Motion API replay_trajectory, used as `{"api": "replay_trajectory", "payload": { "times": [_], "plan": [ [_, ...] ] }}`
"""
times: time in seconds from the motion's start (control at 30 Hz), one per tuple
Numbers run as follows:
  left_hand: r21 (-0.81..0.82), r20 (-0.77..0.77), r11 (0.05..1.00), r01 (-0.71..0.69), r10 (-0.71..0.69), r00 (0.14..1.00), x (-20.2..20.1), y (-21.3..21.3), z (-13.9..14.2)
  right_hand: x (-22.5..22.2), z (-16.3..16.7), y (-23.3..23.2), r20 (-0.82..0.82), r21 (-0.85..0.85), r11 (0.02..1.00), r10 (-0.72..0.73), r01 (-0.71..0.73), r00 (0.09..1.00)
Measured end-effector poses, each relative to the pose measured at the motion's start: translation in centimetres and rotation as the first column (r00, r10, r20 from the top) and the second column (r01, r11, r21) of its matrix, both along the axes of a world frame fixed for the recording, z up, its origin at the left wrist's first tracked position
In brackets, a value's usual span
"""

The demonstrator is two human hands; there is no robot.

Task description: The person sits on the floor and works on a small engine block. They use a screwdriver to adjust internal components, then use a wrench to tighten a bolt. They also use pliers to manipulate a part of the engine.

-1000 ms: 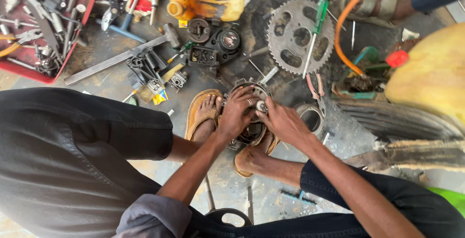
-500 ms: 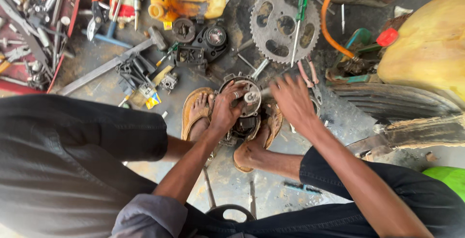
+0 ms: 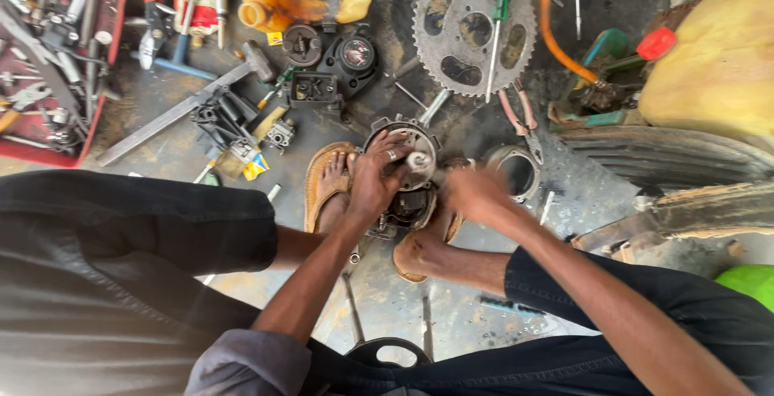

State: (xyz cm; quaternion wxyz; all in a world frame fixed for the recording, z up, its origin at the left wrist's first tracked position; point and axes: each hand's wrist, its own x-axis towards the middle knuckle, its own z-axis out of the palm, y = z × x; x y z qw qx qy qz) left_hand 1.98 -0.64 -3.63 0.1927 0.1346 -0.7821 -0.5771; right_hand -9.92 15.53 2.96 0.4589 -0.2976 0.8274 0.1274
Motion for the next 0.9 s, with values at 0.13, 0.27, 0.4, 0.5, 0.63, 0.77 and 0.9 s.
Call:
{"api": "replay_trajectory", "payload": {
  "times": [0.13,0.27,0.4,0.5,0.63,0.77,0.9],
  "plan": [
    [-0.005,0.008,1.0,0.001,-0.001,1.0,-0.2,-0.1,0.4,-3.0,0.7,-0.8,-0.821,-0.197,0.755,0.222,-0.625,0.527],
    [-0.017,0.026,1.0,0.001,0.0,1.0,-0.2,-0.1,0.3,0.1,0.2,-0.9,-0.375,-0.191,0.924,0.243,-0.332,0.894],
    [-0.04,0.023,0.999,-0.011,0.012,1.0,-0.3,0.1,0.1,2.6,-0.5,-0.3,0.381,-0.233,0.911,-0.235,0.34,0.894],
    [-0.048,0.044,0.999,-0.017,0.02,0.999,-0.4,0.2,0.3,0.5,-0.3,-0.3,0.1,-0.195,0.975,-0.088,0.106,0.991],
    [-0.016,0.029,0.999,-0.028,0.029,0.999,-0.4,0.3,0.8,-2.5,0.6,-0.5,-0.729,-0.362,0.768,0.119,-0.528,0.674],
    [-0.036,0.014,0.999,-0.023,0.023,1.0,-0.4,0.2,0.6,0.1,0.9,-1.1,-0.621,-0.325,0.826,0.181,-0.46,0.763],
    [-0.041,0.025,0.998,-0.044,0.045,0.999,-0.4,0.3,-0.1,3.5,1.4,-1.6,0.357,-0.261,0.908,-0.225,0.328,0.907]
  ]
}}
